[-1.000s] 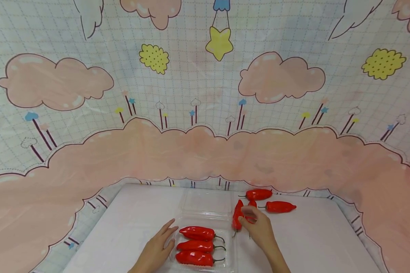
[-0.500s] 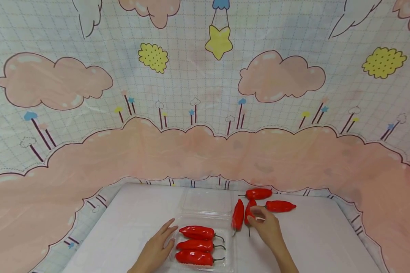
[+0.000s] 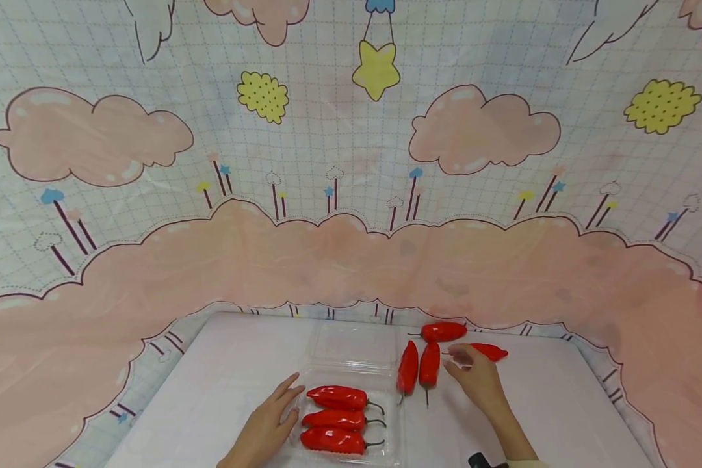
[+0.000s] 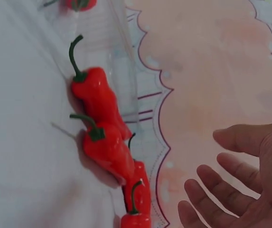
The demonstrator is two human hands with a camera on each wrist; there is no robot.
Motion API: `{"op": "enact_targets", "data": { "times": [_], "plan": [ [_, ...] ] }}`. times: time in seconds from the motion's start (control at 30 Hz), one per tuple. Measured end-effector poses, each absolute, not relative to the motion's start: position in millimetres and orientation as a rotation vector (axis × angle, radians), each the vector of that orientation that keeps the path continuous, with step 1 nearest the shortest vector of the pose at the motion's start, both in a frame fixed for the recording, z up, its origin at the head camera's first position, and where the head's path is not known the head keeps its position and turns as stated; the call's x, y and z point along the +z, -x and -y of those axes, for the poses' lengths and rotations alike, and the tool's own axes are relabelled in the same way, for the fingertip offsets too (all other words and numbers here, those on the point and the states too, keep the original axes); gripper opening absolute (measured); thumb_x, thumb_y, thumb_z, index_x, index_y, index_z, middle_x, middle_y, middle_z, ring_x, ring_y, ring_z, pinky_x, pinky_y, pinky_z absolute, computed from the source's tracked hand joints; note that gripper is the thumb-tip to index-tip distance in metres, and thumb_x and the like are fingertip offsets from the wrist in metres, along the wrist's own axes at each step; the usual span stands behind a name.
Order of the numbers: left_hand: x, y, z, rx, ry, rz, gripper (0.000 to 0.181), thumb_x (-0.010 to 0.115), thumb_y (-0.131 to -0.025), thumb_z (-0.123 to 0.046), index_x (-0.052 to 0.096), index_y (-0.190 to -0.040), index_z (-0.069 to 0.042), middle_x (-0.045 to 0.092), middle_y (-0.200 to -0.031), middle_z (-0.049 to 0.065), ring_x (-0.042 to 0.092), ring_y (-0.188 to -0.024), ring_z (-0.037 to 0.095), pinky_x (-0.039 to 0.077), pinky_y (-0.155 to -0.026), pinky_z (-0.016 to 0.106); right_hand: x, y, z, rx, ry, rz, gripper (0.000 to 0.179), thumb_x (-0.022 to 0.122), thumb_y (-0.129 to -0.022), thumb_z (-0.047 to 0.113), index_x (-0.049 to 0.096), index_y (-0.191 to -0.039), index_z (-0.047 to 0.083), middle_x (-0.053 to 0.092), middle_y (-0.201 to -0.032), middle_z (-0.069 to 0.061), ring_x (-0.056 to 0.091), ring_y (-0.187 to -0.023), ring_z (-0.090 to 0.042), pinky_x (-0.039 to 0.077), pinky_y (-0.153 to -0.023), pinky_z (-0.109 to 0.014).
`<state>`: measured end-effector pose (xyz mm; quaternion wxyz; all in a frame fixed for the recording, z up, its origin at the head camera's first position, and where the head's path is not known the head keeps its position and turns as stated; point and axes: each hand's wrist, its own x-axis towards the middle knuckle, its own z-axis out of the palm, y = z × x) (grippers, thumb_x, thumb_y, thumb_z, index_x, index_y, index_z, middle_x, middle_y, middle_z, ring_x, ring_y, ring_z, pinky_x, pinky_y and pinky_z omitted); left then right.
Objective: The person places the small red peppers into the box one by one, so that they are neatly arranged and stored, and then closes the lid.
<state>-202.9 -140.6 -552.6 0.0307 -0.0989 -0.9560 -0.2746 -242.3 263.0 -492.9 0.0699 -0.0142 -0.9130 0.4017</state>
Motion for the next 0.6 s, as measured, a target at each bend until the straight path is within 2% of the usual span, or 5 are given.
{"op": "enact_targets", "data": {
  "times": [0.33,0.6],
  "plan": [
    [-550.9,200.2,140.7,-0.832,0.341,2.919,0.042,0.062,-0.093,-0.023,0.06,-0.134,-0.016,0.044,-0.153,0.004,0.062,-0.121,0.029,0.056,-0.093,0.051,-492.9,252.8,-282.3,1.063,-0.028,2.758,0.037,0.069,-0.091,0.026,0.064,-0.121,0.005,0.069,-0.117,-0.019,0.065,-0.105,-0.036,0.058,-0.086,-0.049],
    [-549.4,199.9,140.7,-0.841,0.333,2.922,0.042,0.062,-0.092,-0.024,0.06,-0.134,-0.016,0.045,-0.153,0.004,0.063,-0.119,0.027,0.057,-0.091,0.05,-491.7,259.1,-293.7,0.968,-0.062,2.815,0.046,0.069,-0.09,0.034,0.062,-0.124,0.004,0.066,-0.122,-0.021,0.059,-0.111,-0.04,0.053,-0.088,-0.058]
  ]
}}
